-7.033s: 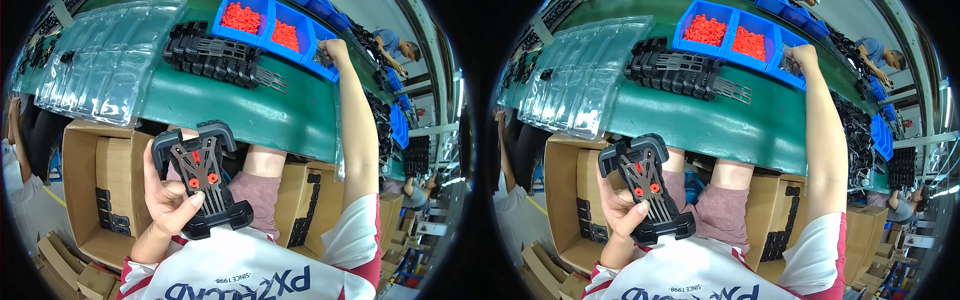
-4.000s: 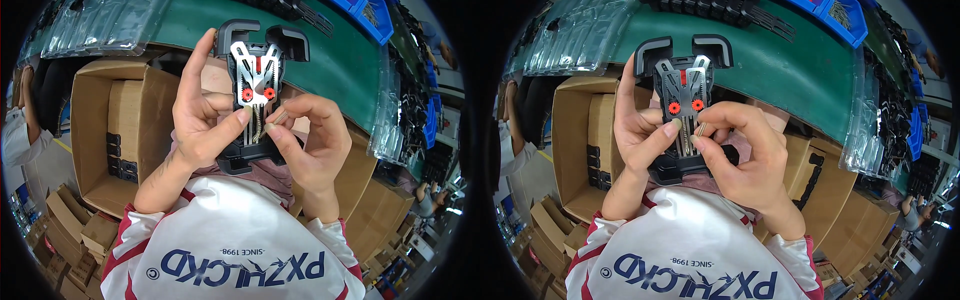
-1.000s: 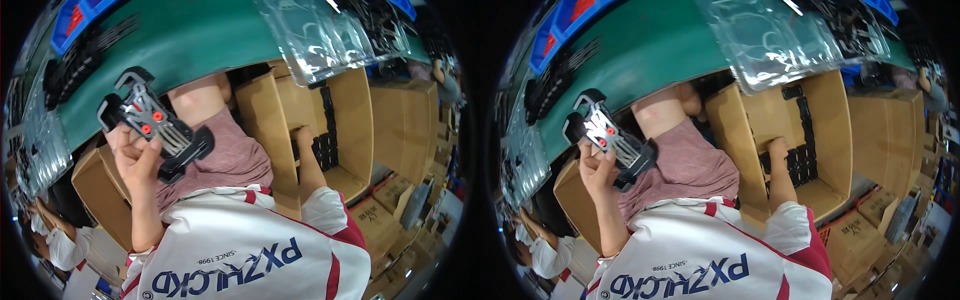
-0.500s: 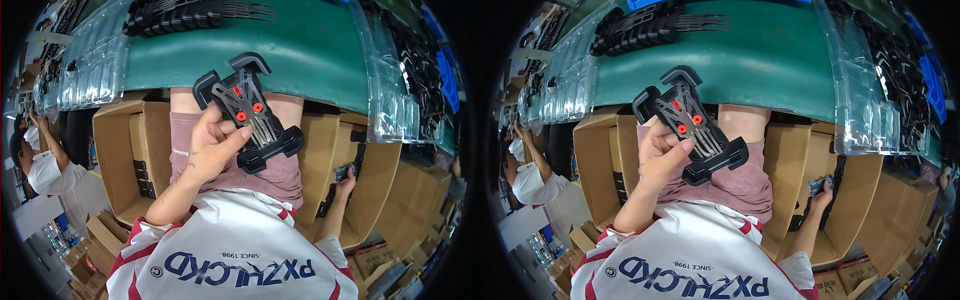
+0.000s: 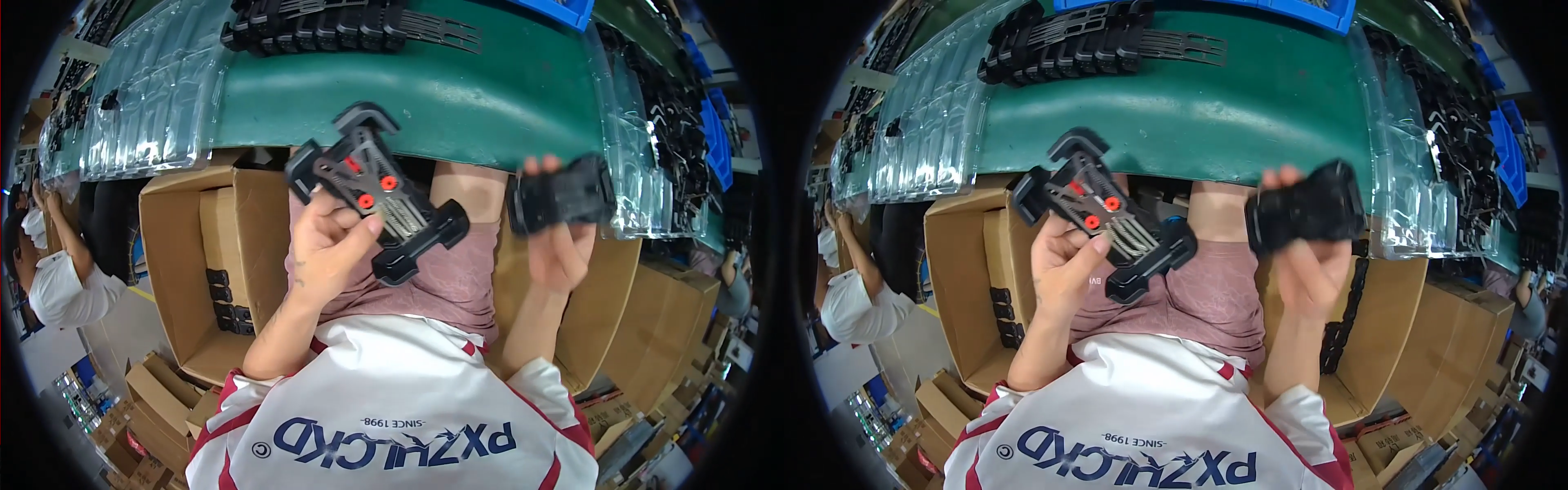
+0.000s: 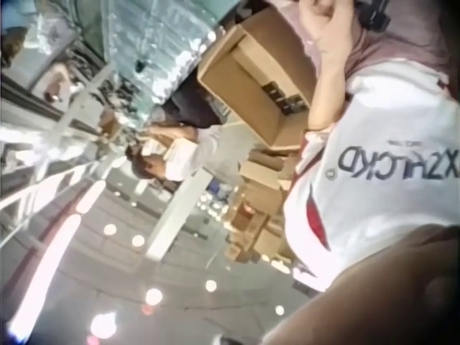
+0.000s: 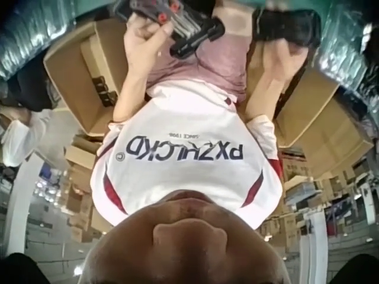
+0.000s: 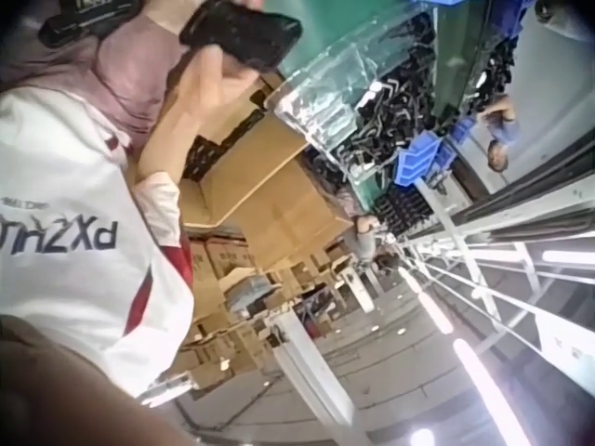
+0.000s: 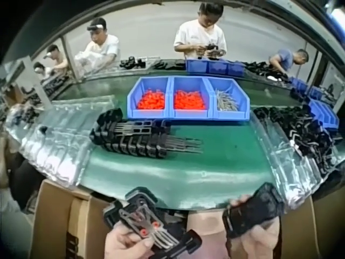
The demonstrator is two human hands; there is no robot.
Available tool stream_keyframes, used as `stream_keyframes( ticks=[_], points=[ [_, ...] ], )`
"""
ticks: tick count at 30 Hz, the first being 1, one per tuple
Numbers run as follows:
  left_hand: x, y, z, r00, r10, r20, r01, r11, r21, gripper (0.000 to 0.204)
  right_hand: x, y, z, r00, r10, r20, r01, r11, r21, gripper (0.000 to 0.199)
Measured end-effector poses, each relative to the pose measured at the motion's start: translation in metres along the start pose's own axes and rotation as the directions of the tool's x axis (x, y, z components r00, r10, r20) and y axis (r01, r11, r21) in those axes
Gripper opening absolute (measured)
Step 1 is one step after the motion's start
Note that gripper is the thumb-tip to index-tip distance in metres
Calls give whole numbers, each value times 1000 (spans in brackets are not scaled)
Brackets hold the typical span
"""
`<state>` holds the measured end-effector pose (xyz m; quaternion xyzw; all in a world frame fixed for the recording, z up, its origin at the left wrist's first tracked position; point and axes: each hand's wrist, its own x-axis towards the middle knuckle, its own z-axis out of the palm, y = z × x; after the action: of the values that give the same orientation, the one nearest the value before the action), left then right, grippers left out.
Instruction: Assembling the components of plastic mobile phone holders, including frames, pads, and clamps.
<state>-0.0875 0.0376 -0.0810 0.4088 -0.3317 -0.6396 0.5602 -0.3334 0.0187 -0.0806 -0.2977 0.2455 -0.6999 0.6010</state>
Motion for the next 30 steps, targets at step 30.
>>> stream_keyframes(
  ticks=[30],
  points=[
    [-19, -16, -4, 706, 641, 301, -429, 50, 902, 32, -10, 57, 66, 859, -139, 493, 507, 366, -780, 80]
  ],
)
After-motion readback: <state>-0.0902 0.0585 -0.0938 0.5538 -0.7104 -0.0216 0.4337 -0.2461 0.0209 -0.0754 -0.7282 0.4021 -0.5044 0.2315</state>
